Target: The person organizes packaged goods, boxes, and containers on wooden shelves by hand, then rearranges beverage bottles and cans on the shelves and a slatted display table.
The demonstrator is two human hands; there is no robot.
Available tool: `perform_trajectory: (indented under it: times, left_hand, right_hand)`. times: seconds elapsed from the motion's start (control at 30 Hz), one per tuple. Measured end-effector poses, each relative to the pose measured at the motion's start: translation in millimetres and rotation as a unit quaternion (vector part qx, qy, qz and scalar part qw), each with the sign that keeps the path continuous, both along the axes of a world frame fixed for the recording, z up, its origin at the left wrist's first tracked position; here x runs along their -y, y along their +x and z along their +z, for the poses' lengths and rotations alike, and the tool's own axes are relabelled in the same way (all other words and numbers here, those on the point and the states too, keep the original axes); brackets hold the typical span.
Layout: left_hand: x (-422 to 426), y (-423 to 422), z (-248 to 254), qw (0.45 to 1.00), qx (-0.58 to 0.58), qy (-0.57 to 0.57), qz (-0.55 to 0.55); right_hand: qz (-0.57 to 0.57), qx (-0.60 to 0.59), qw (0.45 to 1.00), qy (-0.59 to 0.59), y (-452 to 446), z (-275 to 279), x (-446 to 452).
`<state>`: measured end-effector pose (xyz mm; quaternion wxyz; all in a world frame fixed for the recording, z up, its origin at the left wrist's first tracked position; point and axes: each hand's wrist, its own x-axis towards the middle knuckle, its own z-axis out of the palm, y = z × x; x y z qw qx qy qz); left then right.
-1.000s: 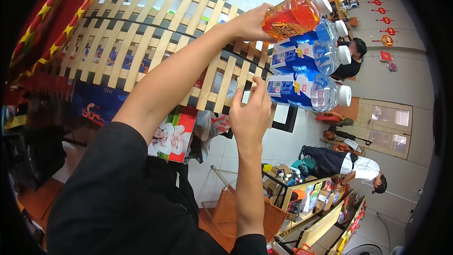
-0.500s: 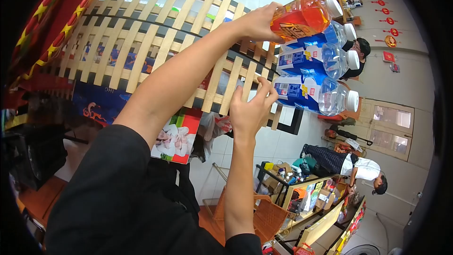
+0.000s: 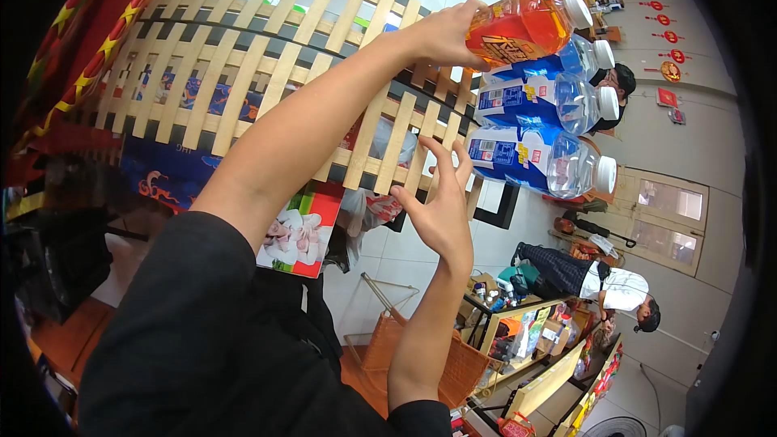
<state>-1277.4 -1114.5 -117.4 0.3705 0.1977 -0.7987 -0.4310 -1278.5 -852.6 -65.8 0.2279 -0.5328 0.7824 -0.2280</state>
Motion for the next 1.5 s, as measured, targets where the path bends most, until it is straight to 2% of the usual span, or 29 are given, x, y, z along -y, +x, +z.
perform_trajectory:
  times: [0.3, 0.4, 0.5, 0.6, 0.7, 0.8, 0.9, 1.0, 1.03, 1.13, 1.17, 1.27, 1.5]
  left_hand:
    - [2, -2, -4, 1.000, -0.015, -0.005, -0.002]
    - [1, -1, -4, 1.000, -0.015, -0.005, 0.000]
    - [-1, -1, -3, 1.000, -0.010, -0.004, 0.004]
    - [1, -2, -4, 1.000, -0.015, 0.003, 0.000]
    - [1, -3, -6, 1.000, -0.013, 0.012, -0.001]
    - [0, -4, -5, 1.000, -0.013, 0.013, -0.002]
    - [1, 0, -2, 1.000, -0.009, 0.012, 0.001]
    - [-2, 1, 1, 1.000, -0.002, 0.018, 0.003]
    - [-2, 0, 0, 1.000, -0.005, 0.013, 0.004]
    - [0, 0, 0, 1.000, -0.010, 0.011, -0.005]
    - [0, 1, 0, 1.000, -0.011, 0.012, -0.009]
    - [0, -1, -3, 1.000, -0.017, 0.005, -0.003]
    - [1, -3, -5, 1.000, -0.012, 0.002, 0.002]
  right_hand:
    - [-0.031, 0.019, 0.997, 0.067, 3, 13, 10]
    - [0.063, -0.095, 0.992, 0.055, -2, 2, 3]
    - [0.068, -0.092, 0.992, 0.055, 1, 7, 3]
    - [0.085, -0.126, 0.983, 0.100, 0, 10, 7]
    - [0.046, -0.090, 0.981, 0.164, 7, 22, 15]
    - [0.093, -0.180, 0.968, 0.146, 14, 26, 14]
    - [0.168, -0.300, 0.937, 0.054, 19, 27, 6]
    - [0.152, -0.245, 0.955, 0.062, 25, 26, 10]
    - [0.138, -0.244, 0.960, 0.030, 27, 18, 11]
    - [0.000, -0.161, 0.982, -0.103, 48, -6, 21]
    - [0.026, -0.179, 0.970, -0.162, 50, -19, 21]
    - [0.098, -0.222, 0.967, -0.079, 61, -12, 24]
    - [0.199, -0.183, 0.962, 0.027, 43, 22, 29]
